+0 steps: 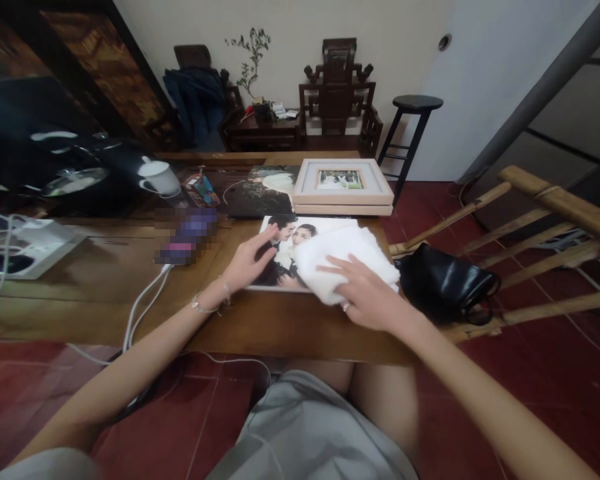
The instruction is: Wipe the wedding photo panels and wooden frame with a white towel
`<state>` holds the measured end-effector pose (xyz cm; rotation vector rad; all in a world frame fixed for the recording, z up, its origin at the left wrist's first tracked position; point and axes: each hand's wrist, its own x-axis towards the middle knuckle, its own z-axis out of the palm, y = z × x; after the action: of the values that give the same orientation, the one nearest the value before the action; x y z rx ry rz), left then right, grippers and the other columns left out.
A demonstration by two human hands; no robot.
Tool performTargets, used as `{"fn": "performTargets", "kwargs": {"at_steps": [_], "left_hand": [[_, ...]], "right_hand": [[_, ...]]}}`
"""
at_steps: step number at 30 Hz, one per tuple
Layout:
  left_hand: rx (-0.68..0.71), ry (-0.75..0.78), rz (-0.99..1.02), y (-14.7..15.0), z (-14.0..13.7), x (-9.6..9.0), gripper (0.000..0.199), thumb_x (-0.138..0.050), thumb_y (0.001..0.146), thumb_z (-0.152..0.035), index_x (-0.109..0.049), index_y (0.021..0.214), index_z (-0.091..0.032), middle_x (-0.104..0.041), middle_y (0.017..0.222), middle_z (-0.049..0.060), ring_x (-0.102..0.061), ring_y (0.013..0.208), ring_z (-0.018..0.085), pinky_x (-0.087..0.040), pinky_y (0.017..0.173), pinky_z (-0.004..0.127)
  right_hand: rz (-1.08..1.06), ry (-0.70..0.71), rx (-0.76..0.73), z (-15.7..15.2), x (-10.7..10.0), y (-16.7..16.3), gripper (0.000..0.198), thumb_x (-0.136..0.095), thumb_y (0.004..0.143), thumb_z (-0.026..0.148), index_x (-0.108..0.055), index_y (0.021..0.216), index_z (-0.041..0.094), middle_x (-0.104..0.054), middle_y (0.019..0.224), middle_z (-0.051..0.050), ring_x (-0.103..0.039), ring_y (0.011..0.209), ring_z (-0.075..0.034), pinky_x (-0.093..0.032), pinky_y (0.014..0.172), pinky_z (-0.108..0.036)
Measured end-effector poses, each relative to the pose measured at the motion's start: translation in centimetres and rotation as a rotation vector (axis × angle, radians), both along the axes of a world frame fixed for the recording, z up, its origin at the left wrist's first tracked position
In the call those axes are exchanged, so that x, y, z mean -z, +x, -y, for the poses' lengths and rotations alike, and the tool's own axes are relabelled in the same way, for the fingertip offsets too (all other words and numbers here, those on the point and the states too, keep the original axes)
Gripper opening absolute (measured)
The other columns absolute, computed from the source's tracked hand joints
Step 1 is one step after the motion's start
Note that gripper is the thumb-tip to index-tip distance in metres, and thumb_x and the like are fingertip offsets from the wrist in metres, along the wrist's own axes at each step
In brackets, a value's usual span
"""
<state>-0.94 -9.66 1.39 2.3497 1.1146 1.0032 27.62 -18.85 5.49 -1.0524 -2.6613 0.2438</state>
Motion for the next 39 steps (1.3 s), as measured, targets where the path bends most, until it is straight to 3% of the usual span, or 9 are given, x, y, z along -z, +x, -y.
{"fn": "performTargets", "kwargs": {"at_steps": [6,11,15,22,25,28,33,39], "left_hand": [[-0.003,-0.065,-0.107,-0.2,-0.6,0.7,0.054,-0.043,0.095,-0.04,-0.044,0.141,-0.012,-0.038,0.15,0.016,-0.03,0.142,0.026,-0.024,0.117,0.046],[0.017,-0.064,-0.149,-0.5,-1.0,1.6,0.055,-0.041,0.095,-0.041,-0.041,0.143,-0.014,-0.035,0.152,0.015,-0.026,0.144,0.025,-0.022,0.117,0.048],[0.01,-0.072,-0.167,-0.5,-1.1,1.8,0.058,-0.04,0.095,-0.043,-0.038,0.144,-0.011,-0.032,0.153,0.018,-0.024,0.144,0.026,-0.02,0.118,0.047],[-0.024,-0.076,-0.125,-0.5,-1.3,2.3,0.058,-0.041,0.095,-0.043,-0.036,0.145,-0.014,-0.027,0.156,0.016,-0.021,0.145,0.027,-0.018,0.118,0.049],[-0.02,-0.072,-0.128,-0.5,-1.5,2.6,0.058,-0.04,0.096,-0.043,-0.035,0.146,-0.014,-0.027,0.156,0.015,-0.02,0.145,0.026,-0.017,0.118,0.049],[-0.027,-0.069,-0.133,-0.5,-1.7,2.7,0.057,-0.037,0.096,-0.04,-0.034,0.146,-0.013,-0.027,0.156,0.016,-0.021,0.145,0.026,-0.017,0.118,0.048],[-0.041,-0.072,-0.13,-0.6,-1.8,2.7,0.053,-0.035,0.096,-0.035,-0.037,0.144,-0.011,-0.031,0.154,0.017,-0.024,0.144,0.025,-0.017,0.119,0.047],[-0.015,-0.06,-0.127,-0.8,-1.9,3.0,0.053,-0.032,0.096,-0.035,-0.036,0.144,-0.012,-0.03,0.155,0.017,-0.023,0.145,0.024,-0.016,0.119,0.047]], "right_hand": [[0.066,0.084,0.263,-5.2,1.0,1.1,0.027,-0.049,0.071,0.006,-0.07,0.087,0.013,-0.048,0.143,-0.018,-0.036,0.137,-0.035,-0.029,0.11,-0.061],[0.154,0.098,0.28,-7.3,0.9,-1.0,0.036,-0.047,0.075,0.007,-0.068,0.104,0.011,-0.043,0.147,-0.017,-0.03,0.14,-0.037,-0.027,0.108,-0.065],[0.204,0.079,0.26,-5.2,0.8,-2.1,0.033,-0.049,0.071,0.003,-0.07,0.094,0.013,-0.039,0.15,-0.016,-0.024,0.141,-0.04,-0.024,0.107,-0.069],[0.169,0.073,0.137,2.6,0.8,-2.1,0.026,-0.054,0.063,0.0,-0.07,0.076,0.014,-0.036,0.151,-0.016,-0.02,0.142,-0.041,-0.022,0.109,-0.07],[0.157,0.06,0.124,3.7,0.5,-2.0,0.025,-0.053,0.063,0.0,-0.07,0.074,0.015,-0.037,0.151,-0.015,-0.02,0.142,-0.04,-0.023,0.109,-0.069],[0.145,0.043,0.148,2.3,0.3,-2.0,0.028,-0.053,0.064,0.001,-0.071,0.079,0.016,-0.04,0.149,-0.014,-0.024,0.141,-0.04,-0.025,0.108,-0.069],[0.125,0.064,0.213,-2.6,0.5,-2.1,0.029,-0.05,0.07,0.003,-0.07,0.087,0.015,-0.044,0.146,-0.015,-0.029,0.14,-0.039,-0.026,0.108,-0.068],[0.21,0.078,0.26,-6.7,0.2,-2.9,0.036,-0.047,0.076,0.007,-0.069,0.104,0.012,-0.038,0.151,-0.014,-0.024,0.142,-0.039,-0.026,0.108,-0.068]]}}
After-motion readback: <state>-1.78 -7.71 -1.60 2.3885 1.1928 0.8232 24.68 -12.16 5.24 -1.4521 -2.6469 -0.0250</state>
